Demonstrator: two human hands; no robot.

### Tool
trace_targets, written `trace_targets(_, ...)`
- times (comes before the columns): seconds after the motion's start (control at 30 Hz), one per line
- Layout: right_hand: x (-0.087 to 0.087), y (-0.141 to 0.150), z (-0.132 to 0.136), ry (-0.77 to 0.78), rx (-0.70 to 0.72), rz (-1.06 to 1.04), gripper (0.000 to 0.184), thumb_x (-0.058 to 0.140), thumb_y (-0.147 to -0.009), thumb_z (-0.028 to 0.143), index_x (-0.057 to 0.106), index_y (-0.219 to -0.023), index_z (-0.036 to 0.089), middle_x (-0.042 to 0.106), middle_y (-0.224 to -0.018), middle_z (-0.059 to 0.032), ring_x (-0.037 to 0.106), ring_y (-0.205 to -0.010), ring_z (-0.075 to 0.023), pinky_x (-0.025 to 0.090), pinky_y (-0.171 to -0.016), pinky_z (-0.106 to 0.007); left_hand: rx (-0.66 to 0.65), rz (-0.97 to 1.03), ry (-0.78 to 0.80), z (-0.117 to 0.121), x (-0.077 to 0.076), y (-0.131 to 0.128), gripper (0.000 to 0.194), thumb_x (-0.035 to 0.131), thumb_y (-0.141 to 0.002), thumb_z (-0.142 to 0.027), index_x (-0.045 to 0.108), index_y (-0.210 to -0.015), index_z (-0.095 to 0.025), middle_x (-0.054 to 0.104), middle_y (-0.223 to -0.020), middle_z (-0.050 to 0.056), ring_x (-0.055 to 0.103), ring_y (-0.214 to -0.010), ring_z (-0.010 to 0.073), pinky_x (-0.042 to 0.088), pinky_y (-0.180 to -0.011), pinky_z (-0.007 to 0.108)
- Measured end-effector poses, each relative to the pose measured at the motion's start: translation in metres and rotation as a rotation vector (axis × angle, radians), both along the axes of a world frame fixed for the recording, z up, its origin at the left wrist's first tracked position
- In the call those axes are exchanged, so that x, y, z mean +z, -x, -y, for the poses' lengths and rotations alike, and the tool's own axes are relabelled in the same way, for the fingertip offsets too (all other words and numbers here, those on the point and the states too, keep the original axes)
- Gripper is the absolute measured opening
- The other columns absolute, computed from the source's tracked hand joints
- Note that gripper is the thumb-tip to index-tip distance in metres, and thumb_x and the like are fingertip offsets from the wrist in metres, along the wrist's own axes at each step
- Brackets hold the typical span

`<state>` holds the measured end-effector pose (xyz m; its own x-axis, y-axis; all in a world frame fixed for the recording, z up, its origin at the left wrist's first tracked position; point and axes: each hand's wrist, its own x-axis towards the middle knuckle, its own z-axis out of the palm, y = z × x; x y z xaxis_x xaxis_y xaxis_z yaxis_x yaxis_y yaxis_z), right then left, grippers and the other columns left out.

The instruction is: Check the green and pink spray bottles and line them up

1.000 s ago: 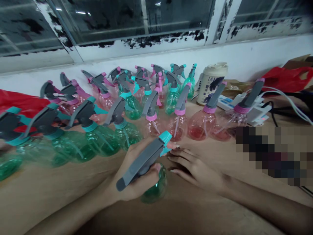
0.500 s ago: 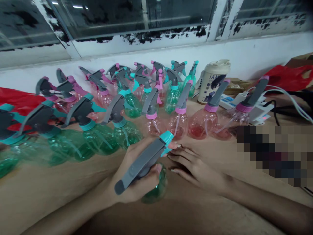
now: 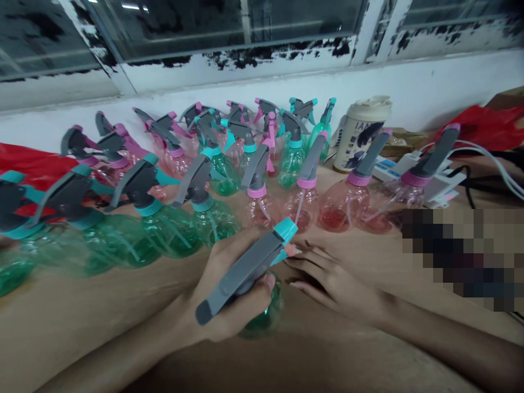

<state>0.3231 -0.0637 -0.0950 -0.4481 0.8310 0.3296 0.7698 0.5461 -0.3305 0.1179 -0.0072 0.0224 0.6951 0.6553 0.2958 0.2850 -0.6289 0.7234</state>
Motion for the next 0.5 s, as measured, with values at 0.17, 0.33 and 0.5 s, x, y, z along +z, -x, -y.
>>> trace_targets(0.17,-0.0022,-0.0007,-0.0006,-0.01,0.01,-0.001,0.037,0.045,-0.091,0.033,0.049,-0.125,0.018,0.055,-0.128,-0.0075,0.043,-0.124,-0.0209,0.034,-0.105,-0.047,-0.034,0.057,0.037,0.0009,0.0003,0.0011,0.016,0.045,-0.067,-0.023,0.055,-0.08,-0.024,0.062,-0.073,0.002,0.061,-0.068,0.0189,0.051,-0.063,0.03)
trace_targets(0.33,-0.002,-0.0011,-0.0007,-0.013,0.009,-0.015,0.041,0.046,-0.091,0.033,0.046,-0.129,0.019,0.054,-0.13,-0.0072,0.043,-0.125,-0.0214,0.033,-0.106,-0.047,-0.069,0.106,-0.019,-0.0027,-0.0035,0.0001,0.016,0.045,-0.066,-0.021,0.053,-0.08,-0.024,0.059,-0.072,0.001,0.059,-0.065,0.0184,0.049,-0.06,0.031)
trace_targets(0.5,0.0001,-0.0014,-0.0004,0.009,0.02,-0.02,0.039,0.046,-0.091,0.033,0.047,-0.128,0.02,0.056,-0.127,-0.0069,0.044,-0.123,-0.021,0.034,-0.106,-0.047,-0.092,0.142,-0.023,-0.0056,-0.0086,-0.0009,0.022,0.048,-0.06,-0.012,0.052,-0.079,-0.024,0.058,-0.073,0.0,0.058,-0.064,0.0166,0.048,-0.06,0.028)
